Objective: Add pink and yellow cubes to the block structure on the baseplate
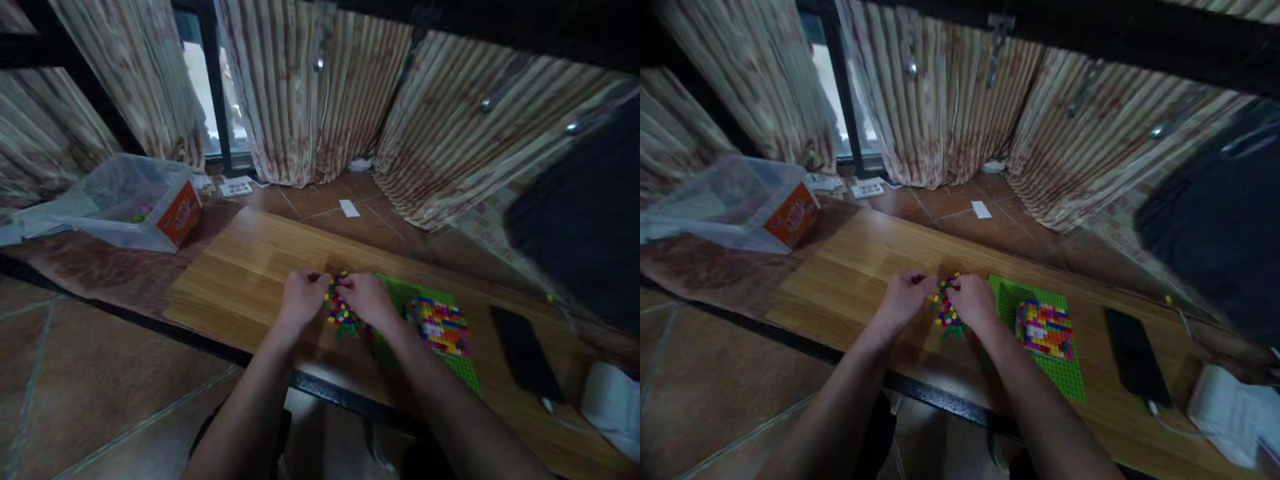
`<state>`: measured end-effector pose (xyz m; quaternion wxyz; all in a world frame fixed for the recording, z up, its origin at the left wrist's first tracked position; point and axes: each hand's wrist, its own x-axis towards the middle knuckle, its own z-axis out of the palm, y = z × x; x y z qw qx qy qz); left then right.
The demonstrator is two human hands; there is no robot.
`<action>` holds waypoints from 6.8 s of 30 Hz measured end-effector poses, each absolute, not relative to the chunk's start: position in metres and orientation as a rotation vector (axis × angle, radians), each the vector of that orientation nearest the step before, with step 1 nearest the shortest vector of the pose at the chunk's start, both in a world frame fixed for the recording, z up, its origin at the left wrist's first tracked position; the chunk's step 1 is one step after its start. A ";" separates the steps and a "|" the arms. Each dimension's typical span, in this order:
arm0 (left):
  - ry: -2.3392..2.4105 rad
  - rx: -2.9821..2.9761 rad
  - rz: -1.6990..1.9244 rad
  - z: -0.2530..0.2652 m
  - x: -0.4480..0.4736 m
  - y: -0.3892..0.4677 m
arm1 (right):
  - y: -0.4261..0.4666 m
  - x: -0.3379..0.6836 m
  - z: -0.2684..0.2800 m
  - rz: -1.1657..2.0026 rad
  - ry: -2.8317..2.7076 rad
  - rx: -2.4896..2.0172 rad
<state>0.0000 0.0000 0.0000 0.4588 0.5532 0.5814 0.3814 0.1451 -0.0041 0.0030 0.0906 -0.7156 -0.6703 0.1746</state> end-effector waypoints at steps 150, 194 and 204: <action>0.310 0.084 0.872 0.034 0.116 -0.071 | -0.133 0.220 0.043 0.277 -1.575 -1.537; 0.548 0.198 0.830 0.052 0.106 -0.091 | -0.139 0.214 0.030 0.121 -1.692 -1.519; 0.681 0.148 0.873 0.050 0.124 -0.088 | -0.153 0.256 0.028 0.318 -1.361 -1.494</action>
